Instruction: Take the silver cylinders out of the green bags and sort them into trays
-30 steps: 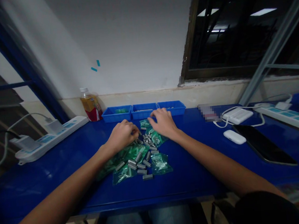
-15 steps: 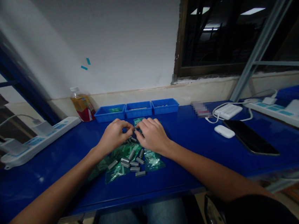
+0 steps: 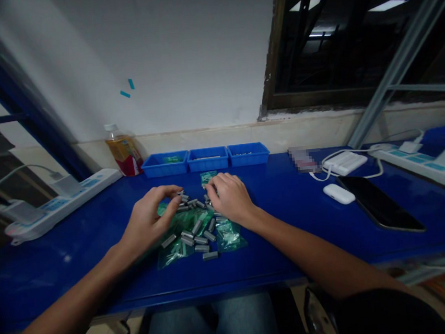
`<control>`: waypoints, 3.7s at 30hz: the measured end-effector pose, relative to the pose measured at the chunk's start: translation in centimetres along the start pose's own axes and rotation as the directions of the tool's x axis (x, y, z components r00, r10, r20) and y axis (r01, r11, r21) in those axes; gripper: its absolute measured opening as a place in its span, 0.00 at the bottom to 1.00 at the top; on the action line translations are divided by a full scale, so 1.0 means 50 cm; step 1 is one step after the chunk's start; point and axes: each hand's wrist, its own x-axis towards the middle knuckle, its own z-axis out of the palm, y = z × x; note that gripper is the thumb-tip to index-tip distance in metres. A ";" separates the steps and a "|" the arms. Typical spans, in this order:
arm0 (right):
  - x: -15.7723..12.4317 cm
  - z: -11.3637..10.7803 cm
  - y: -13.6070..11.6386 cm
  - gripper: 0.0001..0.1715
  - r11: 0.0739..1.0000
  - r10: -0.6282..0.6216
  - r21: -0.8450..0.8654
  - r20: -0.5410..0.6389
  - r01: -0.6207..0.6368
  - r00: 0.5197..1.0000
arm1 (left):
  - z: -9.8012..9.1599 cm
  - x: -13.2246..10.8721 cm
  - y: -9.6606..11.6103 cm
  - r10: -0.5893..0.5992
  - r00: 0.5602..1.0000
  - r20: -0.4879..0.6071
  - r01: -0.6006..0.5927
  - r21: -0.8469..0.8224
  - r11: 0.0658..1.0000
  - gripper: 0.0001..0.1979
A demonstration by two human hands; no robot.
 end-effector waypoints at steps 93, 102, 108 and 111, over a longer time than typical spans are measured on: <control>0.013 0.010 -0.019 0.04 0.999 -0.024 -0.041 0.068 0.027 0.997 | 0.095 0.108 -0.026 -0.074 0.965 0.253 0.229 -0.668 0.708 0.13; -0.001 0.011 -0.013 0.02 0.999 -0.027 0.042 0.051 0.025 0.998 | 0.108 0.069 -0.032 -0.159 0.958 0.238 0.283 -0.709 0.646 0.13; -0.003 0.010 -0.015 0.04 0.984 -0.008 0.176 0.005 0.007 1.000 | 0.097 0.061 -0.026 -0.110 0.979 0.170 0.197 -0.671 0.715 0.09; -0.002 0.008 -0.015 0.06 0.959 0.033 0.282 0.023 -0.038 0.999 | 0.089 0.061 -0.021 -0.074 0.987 0.142 0.143 -0.581 0.801 0.07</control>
